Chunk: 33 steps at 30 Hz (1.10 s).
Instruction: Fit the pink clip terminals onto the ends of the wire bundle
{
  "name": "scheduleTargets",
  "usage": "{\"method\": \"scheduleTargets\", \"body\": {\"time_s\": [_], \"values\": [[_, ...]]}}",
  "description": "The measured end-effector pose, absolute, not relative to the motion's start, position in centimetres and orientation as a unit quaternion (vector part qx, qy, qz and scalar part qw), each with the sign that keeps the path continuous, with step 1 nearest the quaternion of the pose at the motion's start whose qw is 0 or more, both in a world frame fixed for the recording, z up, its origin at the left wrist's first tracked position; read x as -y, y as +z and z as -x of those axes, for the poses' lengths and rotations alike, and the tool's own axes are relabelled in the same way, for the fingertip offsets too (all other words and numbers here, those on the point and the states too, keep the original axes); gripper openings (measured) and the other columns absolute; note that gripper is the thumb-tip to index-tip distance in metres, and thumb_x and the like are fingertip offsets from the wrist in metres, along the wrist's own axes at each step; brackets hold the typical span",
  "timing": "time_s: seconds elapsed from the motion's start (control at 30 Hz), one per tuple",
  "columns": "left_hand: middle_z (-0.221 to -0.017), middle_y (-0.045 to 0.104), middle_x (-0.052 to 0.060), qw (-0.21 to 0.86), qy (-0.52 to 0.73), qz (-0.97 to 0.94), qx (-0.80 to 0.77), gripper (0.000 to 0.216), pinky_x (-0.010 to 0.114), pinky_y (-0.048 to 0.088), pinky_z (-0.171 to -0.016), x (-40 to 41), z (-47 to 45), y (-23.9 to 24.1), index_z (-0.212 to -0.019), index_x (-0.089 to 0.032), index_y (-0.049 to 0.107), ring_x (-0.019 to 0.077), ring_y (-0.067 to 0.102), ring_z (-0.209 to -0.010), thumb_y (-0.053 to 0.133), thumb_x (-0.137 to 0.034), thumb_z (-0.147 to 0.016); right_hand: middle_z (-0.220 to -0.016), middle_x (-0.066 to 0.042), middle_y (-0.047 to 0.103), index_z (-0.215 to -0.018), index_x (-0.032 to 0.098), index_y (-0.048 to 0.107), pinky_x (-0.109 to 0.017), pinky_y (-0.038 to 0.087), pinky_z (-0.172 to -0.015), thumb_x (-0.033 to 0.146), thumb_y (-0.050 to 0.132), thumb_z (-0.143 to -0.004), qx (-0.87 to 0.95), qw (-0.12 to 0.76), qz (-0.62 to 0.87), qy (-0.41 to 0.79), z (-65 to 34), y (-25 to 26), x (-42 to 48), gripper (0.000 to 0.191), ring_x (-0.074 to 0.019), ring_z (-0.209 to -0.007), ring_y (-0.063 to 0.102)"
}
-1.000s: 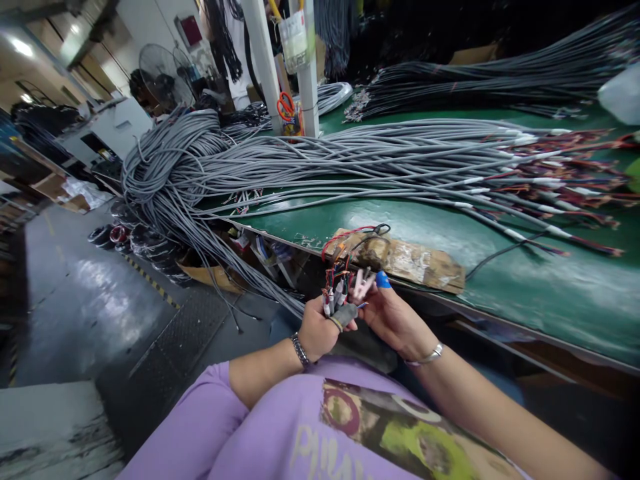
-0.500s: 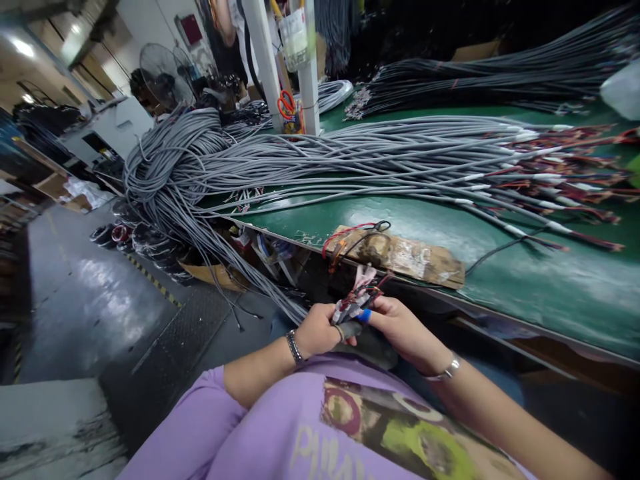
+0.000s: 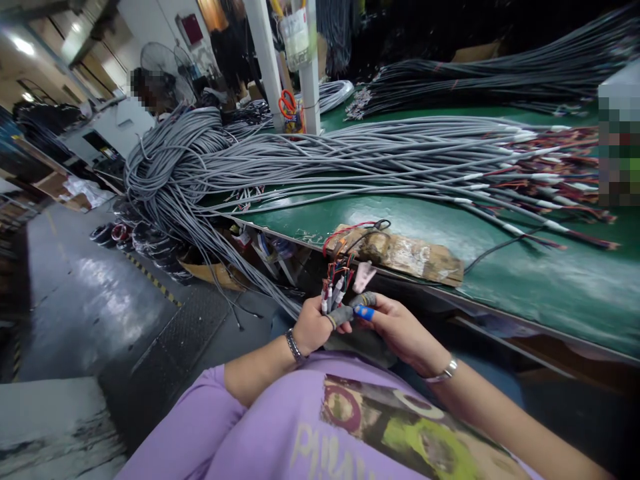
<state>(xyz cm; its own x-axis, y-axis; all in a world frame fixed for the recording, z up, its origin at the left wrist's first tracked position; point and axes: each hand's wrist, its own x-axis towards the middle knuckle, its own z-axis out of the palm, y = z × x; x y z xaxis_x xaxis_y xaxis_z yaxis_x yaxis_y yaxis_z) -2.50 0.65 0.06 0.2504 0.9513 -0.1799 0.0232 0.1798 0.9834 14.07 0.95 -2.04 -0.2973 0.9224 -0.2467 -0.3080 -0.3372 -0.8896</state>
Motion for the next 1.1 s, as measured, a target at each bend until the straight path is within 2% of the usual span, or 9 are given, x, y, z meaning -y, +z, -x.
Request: {"method": "scheduleTargets", "body": {"time_s": [0.17,0.33,0.43,0.57,0.67,0.9,1.1], "values": [[-0.051,0.060,0.003,0.615,0.328,-0.548,-0.463,0.042,0.024,0.044,-0.052,-0.5,2.5,0.7,-0.060,-0.013,0.060,0.0110,0.052,-0.048,0.074,-0.053,-0.065,-0.064,-0.002,0.062,-0.072,0.017,0.066,-0.029,0.043,-0.058,0.044,0.080,-0.065,0.395,0.413,0.402,0.715,-13.5,-1.5,-1.4,0.031,-0.0134,-0.057,0.051],[-0.052,0.061,0.004,0.596,0.399,-0.509,-0.476,0.044,0.024,0.046,-0.053,-0.6,2.6,0.3,-0.060,-0.013,0.060,0.0114,0.055,-0.048,0.069,-0.055,-0.071,-0.056,0.001,0.056,-0.062,0.017,0.063,-0.025,0.037,-0.053,0.042,0.083,-0.059,0.389,0.420,0.429,0.699,-13.6,-1.1,-1.5,0.032,-0.0102,-0.053,0.045],[-0.052,0.061,0.003,0.585,0.445,-0.477,-0.482,0.043,0.024,0.046,-0.053,-0.7,2.8,-0.4,-0.063,-0.013,0.061,0.0110,0.055,-0.048,0.068,-0.054,-0.074,-0.052,0.003,0.051,-0.059,0.017,0.061,-0.025,0.039,-0.052,0.039,0.083,-0.059,0.346,0.426,0.427,0.719,-14.2,-1.5,-1.6,0.031,-0.0096,-0.051,0.043],[-0.052,0.061,0.003,0.580,0.466,-0.464,-0.481,0.044,0.024,0.047,-0.053,-0.8,2.5,-0.2,-0.063,-0.012,0.061,0.0111,0.056,-0.049,0.068,-0.054,-0.074,-0.064,0.000,0.059,-0.071,0.021,0.064,-0.027,0.048,-0.057,0.044,0.078,-0.066,0.242,0.453,0.406,0.756,-14.9,-2.1,-2.5,0.028,-0.0124,-0.056,0.051],[-0.053,0.061,0.003,0.590,0.450,-0.480,-0.467,0.045,0.024,0.047,-0.054,-0.7,2.0,0.7,-0.065,-0.012,0.061,0.0111,0.055,-0.050,0.070,-0.056,-0.071,-0.076,-0.003,0.065,-0.080,0.022,0.067,-0.028,0.051,-0.061,0.057,0.072,-0.070,0.227,0.443,0.371,0.784,-14.6,-1.6,-3.4,0.037,-0.0145,-0.063,0.056],[-0.053,0.059,0.002,0.604,0.428,-0.482,-0.469,0.049,0.024,0.046,-0.051,-1.2,1.1,1.6,-0.066,-0.013,0.060,0.0105,0.053,-0.048,0.072,-0.060,-0.064,-0.064,0.000,0.057,-0.070,0.021,0.063,-0.028,0.048,-0.057,0.057,0.072,-0.072,0.271,0.476,0.357,0.757,-13.7,-0.4,-4.1,0.037,-0.0138,-0.058,0.050],[-0.052,0.059,0.002,0.609,0.418,-0.479,-0.473,0.046,0.023,0.045,-0.051,-1.6,0.8,1.7,-0.067,-0.012,0.061,0.0104,0.053,-0.048,0.075,-0.056,-0.063,-0.071,-0.004,0.065,-0.075,0.021,0.066,-0.033,0.049,-0.057,0.059,0.068,-0.073,0.262,0.471,0.330,0.775,-13.3,-0.4,-4.1,0.038,-0.0177,-0.059,0.054]]}}
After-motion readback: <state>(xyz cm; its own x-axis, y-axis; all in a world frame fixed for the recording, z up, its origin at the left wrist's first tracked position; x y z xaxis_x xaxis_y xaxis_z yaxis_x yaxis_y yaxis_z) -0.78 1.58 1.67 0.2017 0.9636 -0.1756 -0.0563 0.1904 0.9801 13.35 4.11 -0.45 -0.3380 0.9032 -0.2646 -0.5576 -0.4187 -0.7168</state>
